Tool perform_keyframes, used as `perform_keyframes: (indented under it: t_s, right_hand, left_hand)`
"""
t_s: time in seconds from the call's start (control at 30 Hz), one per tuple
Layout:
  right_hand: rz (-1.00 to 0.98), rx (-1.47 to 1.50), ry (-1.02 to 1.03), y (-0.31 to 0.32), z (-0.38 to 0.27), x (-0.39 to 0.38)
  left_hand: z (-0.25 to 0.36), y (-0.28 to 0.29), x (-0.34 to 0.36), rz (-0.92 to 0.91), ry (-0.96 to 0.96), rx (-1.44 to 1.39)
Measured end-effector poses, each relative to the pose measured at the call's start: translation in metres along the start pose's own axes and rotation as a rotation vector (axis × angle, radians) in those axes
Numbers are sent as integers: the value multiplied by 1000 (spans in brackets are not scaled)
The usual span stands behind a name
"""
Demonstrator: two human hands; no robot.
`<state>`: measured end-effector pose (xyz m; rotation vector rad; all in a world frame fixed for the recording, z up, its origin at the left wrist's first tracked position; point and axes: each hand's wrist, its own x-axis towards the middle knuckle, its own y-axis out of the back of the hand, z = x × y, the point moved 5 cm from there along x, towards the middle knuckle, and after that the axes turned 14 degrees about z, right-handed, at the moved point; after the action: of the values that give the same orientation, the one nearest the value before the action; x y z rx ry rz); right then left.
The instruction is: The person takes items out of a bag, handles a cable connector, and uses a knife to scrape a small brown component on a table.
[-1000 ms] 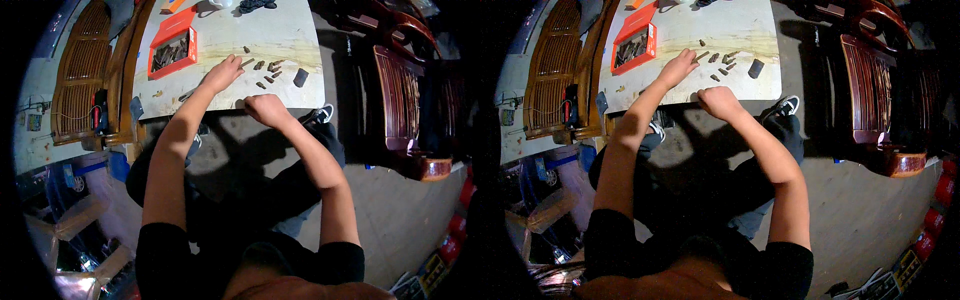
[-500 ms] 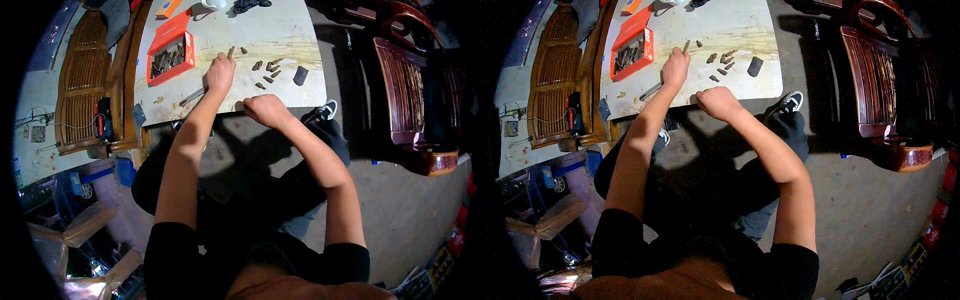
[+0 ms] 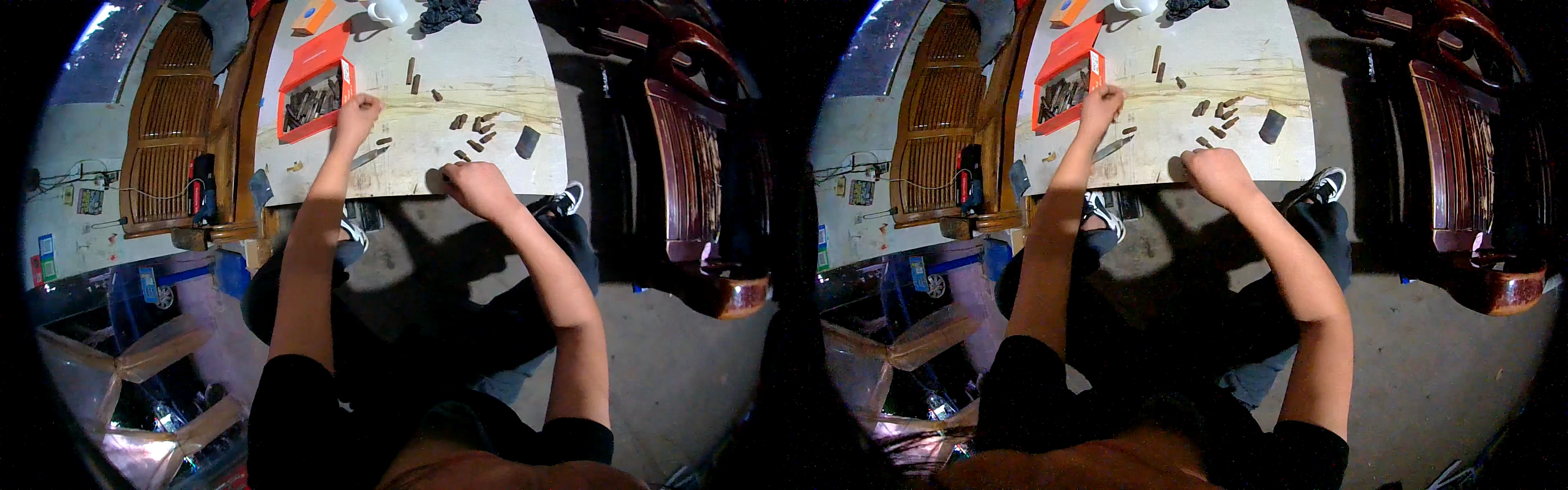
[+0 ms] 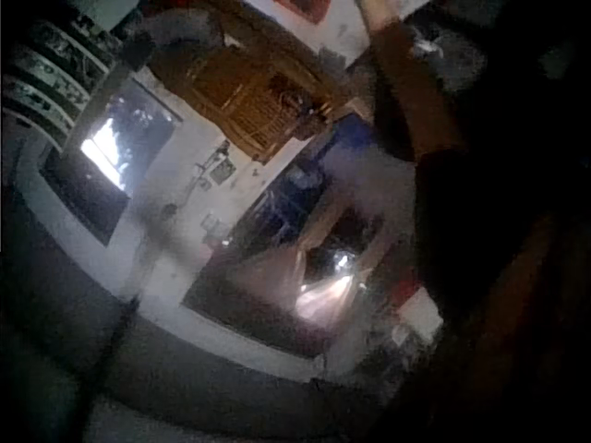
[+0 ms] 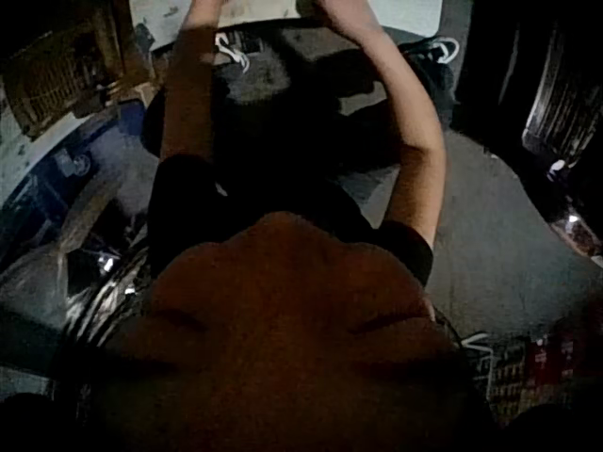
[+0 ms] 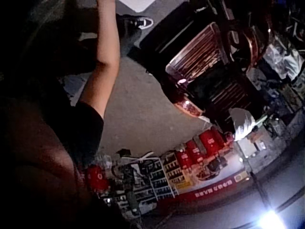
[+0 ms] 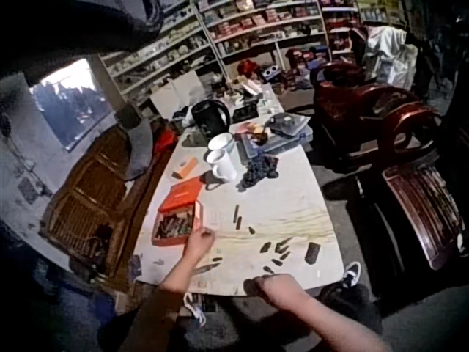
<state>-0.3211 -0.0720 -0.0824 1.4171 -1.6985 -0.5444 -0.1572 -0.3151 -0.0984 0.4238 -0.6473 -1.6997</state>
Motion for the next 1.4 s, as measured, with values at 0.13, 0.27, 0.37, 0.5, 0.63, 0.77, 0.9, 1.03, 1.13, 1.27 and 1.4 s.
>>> perform_keyframes:
  t_s: [0.13,0.27,0.37,0.5,0.63,0.77,0.9,1.03,1.13,1.27,1.4]
  right_hand:
    - [-29,-6,0,-7,5,-6]
    - [-36,16,34,-8,-8,-4]
    - [-50,3,33,-12,-5,-5]
    - [-68,-2,10,-11,-3,-3]
    - [-49,-2,23,-10,-7,-3]
    - [-31,16,36,-8,-6,-4]
    - [-63,13,30,-8,-1,-13]
    - [-14,35,1,-2,-7,-16]
    - [44,56,27,0,-10,-18]
    - [30,47,64,-2,-7,-19]
    - [11,17,46,-6,-7,-19]
  left_hand:
    - [-1,2,-56,-178,-118,98]
    - [-8,8,-68,-71,-184,192]
    - [6,-18,-67,-68,-185,198]
    - [36,-60,-64,-58,-218,133]
    - [72,-76,-57,135,-504,3]
    - [85,-106,-62,-20,-484,-1]
    - [111,-127,-97,-233,-537,-67]
    - [133,-133,-119,-241,-897,233]
    - [133,-138,-119,-233,-888,162]
    - [119,-136,-115,-181,-826,111]
    - [110,-123,-111,-131,-829,120]
